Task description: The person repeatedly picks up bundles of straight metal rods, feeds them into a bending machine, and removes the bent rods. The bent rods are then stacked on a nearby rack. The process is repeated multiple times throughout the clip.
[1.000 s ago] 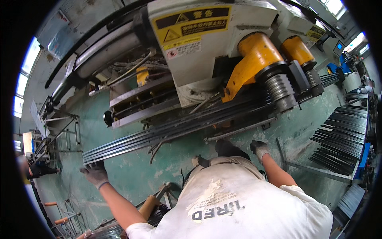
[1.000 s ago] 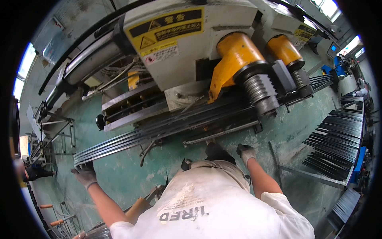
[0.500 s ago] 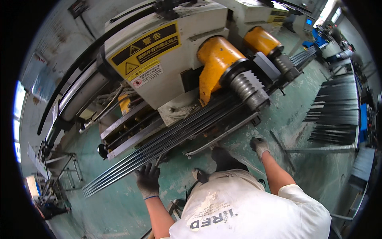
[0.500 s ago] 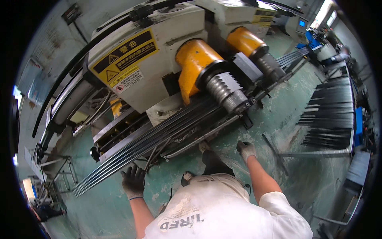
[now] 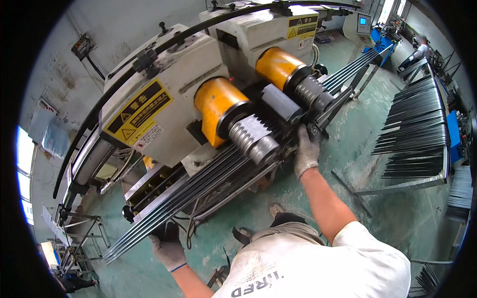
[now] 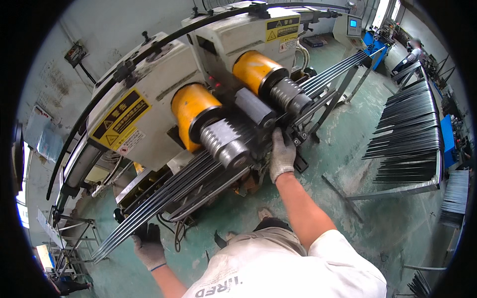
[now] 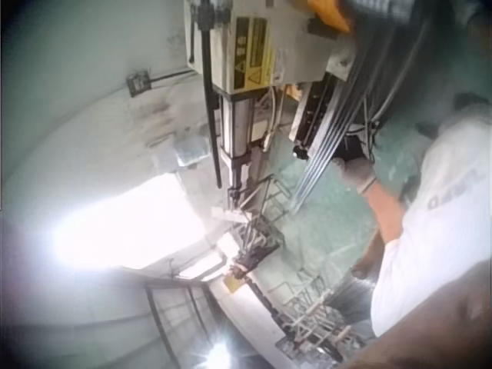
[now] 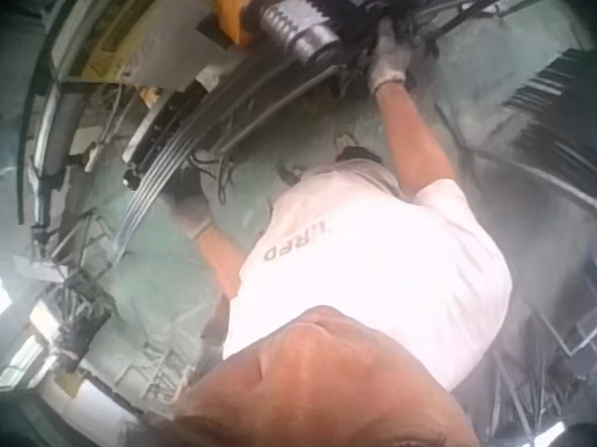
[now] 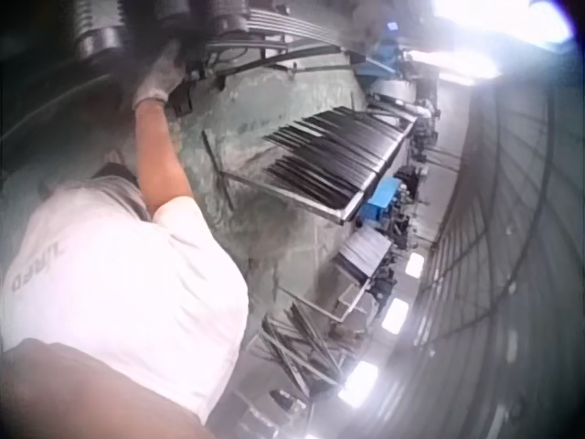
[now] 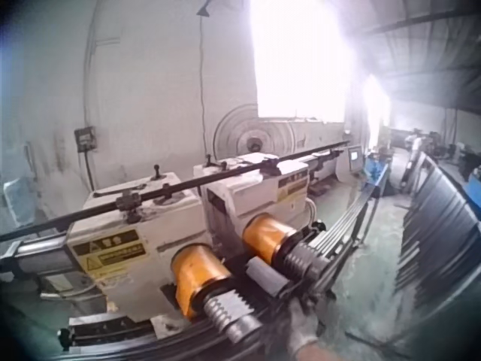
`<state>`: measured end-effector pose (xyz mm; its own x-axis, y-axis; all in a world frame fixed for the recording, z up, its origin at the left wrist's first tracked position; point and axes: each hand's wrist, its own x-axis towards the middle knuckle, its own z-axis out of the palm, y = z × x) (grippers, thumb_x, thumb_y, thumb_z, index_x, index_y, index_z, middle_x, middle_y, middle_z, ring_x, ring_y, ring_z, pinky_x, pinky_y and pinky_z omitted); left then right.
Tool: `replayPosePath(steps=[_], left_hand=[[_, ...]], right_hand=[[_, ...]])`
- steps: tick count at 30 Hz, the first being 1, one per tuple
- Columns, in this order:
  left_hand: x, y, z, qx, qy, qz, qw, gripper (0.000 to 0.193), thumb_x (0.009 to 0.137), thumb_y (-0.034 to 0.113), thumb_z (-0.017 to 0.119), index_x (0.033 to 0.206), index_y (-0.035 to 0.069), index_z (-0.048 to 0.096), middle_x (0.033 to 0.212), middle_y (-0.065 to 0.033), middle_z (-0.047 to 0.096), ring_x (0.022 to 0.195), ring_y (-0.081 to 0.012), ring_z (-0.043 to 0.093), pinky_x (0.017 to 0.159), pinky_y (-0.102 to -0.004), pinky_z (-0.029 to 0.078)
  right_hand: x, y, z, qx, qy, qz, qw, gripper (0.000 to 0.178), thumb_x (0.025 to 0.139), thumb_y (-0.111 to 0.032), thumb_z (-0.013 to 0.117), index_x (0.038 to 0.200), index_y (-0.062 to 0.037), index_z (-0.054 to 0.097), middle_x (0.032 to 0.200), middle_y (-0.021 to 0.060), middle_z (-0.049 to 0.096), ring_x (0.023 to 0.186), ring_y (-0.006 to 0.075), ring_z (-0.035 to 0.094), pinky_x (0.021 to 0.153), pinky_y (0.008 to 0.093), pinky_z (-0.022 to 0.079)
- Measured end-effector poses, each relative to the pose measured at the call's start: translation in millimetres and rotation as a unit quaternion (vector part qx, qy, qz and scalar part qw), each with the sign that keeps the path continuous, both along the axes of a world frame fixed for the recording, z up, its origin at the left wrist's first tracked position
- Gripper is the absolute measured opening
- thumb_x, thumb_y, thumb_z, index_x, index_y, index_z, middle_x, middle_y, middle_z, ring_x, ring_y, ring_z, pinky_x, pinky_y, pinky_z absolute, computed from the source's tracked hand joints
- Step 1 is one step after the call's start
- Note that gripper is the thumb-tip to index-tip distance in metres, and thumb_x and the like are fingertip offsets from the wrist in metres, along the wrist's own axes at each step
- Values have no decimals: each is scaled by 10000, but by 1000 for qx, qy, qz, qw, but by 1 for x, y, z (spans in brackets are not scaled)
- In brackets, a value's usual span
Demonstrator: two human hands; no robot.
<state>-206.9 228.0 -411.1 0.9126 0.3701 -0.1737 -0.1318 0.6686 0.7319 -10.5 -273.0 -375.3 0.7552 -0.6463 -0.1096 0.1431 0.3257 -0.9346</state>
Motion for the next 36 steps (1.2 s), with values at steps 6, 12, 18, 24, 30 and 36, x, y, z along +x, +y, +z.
replayPosePath(steps=[6,12,18,24,30,36], left_hand=[[19,-43,42,-4,-91,47,995,621,1159,500,583,1581,45,622,1568,-163,689,1501,-330,585,1304,-509,421],[29,-43,58,-22,-60,103,993,540,1173,359,586,1540,-35,624,1572,-221,669,1442,-361,649,1294,-509,469],[44,-44,69,57,30,217,974,494,1169,307,560,1483,-64,644,1505,-207,710,1395,-325,682,1241,-491,520],[75,-31,162,240,-12,228,944,464,1140,331,667,1355,-78,712,1255,-155,781,1154,-270,737,1078,-403,554],[92,-79,271,373,-92,374,844,344,1025,120,757,1319,-55,720,1158,-116,774,989,-208,733,942,-353,590],[132,-139,316,460,-176,285,822,344,1041,79,742,1350,-7,620,1116,-63,750,1001,-165,699,922,-339,576]], right_hand=[[41,-15,-10,182,33,45,982,547,1132,-466,654,1395,8,716,1274,69,738,1096,186,658,992,359,529],[54,-32,-10,182,37,86,979,601,1109,-457,680,1483,13,671,1343,78,716,1131,192,664,1014,368,533],[57,-31,3,199,-19,107,974,543,1101,-413,714,1494,-41,671,1289,67,740,1115,203,712,943,386,603],[50,-52,24,206,43,143,967,620,1063,-408,769,1518,-4,652,1348,79,727,1148,187,699,976,374,574],[65,-34,9,157,24,164,974,429,1074,-298,730,1408,-29,719,1237,48,739,1063,180,701,919,357,579],[85,-71,-13,146,-22,135,980,447,1017,-166,803,1441,-66,699,1239,71,742,1044,208,747,857,386,628]])
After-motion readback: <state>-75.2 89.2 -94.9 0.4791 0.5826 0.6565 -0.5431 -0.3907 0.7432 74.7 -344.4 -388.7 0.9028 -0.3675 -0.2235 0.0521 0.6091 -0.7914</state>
